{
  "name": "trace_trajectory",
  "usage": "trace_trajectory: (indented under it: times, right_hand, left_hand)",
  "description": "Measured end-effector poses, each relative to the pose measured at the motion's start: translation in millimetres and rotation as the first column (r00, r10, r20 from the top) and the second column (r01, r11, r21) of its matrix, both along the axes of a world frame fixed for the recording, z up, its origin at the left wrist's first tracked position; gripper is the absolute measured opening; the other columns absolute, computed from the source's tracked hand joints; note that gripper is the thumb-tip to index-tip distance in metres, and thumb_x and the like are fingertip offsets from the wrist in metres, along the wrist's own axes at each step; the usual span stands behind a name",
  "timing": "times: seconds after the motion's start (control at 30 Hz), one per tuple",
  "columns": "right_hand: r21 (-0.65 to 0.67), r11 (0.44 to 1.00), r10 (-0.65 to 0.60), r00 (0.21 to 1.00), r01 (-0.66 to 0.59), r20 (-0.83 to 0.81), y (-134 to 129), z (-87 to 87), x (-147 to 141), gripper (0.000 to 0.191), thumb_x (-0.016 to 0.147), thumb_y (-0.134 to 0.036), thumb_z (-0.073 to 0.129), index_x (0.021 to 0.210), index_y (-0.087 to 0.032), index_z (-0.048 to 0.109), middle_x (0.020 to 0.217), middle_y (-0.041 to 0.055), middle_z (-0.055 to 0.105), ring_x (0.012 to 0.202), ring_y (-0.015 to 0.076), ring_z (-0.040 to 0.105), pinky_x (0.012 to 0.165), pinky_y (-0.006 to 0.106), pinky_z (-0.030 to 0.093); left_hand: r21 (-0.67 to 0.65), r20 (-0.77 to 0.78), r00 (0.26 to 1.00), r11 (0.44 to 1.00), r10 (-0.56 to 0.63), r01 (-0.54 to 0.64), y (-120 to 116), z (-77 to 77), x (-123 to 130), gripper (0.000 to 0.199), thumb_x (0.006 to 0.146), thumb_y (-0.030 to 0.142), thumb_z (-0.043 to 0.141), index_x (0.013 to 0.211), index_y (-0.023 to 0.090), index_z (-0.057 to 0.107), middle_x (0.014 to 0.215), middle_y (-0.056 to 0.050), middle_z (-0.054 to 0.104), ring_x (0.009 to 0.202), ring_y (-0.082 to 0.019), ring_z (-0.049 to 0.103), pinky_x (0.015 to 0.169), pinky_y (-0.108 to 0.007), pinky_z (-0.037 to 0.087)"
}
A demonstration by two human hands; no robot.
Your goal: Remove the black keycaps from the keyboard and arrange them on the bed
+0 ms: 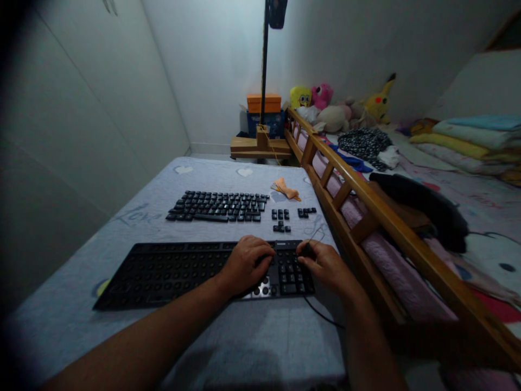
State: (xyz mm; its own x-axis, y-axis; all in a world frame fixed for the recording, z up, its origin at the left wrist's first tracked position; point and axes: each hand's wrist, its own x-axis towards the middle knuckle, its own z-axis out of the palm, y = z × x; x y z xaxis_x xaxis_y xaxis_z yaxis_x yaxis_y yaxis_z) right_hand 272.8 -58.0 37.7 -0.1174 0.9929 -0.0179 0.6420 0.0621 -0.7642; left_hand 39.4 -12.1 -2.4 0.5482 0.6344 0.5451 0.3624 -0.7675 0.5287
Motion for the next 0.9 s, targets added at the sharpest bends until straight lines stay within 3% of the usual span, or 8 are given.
trace_trajectory:
  times: [0.3, 0.63, 0.9]
  right_hand:
    - [-0.019, 0.999, -0.032, 0.996, 0.030, -0.078, -4.9, -8.3, 1.5, 0.013, 0.085, -0.030, 0.059, 0.091, -0.021, 0.065, 0.084, 0.0022, 0.067, 0.081, 0.0209, 0.063, 0.075, 0.032, 0.047]
    - [0.044, 0.995, -0.093, 0.995, 0.095, -0.039, -2.9, -17.5, 3.3, 0.011, 0.084, -0.031, 0.059, 0.089, -0.021, 0.063, 0.083, 0.0020, 0.066, 0.078, 0.0206, 0.062, 0.071, 0.032, 0.045]
    - [-0.014, 0.997, -0.080, 0.990, 0.079, -0.114, 3.6, -20.2, 6.4, 0.014, 0.084, -0.034, 0.061, 0.090, -0.021, 0.062, 0.080, 0.0005, 0.063, 0.075, 0.0189, 0.060, 0.067, 0.030, 0.044]
  left_hand:
    - [-0.014, -0.008, 1.000, 1.000, 0.007, -0.007, 0.6, -1.5, 0.3, 0.013, 0.084, 0.012, 0.060, 0.090, 0.019, 0.069, 0.090, -0.004, 0.073, 0.086, -0.020, 0.066, 0.085, -0.037, 0.045]
    - [-0.013, -0.021, 1.000, 1.000, 0.003, -0.003, -0.2, 1.3, 0.8, 0.013, 0.084, 0.012, 0.060, 0.089, 0.019, 0.069, 0.089, -0.003, 0.073, 0.085, -0.020, 0.066, 0.083, -0.037, 0.045]
    - [-0.022, -0.041, 0.999, 1.000, 0.001, -0.002, 0.7, -0.5, 0.7, 0.013, 0.084, 0.013, 0.061, 0.090, 0.020, 0.069, 0.090, -0.003, 0.073, 0.086, -0.020, 0.066, 0.084, -0.037, 0.044]
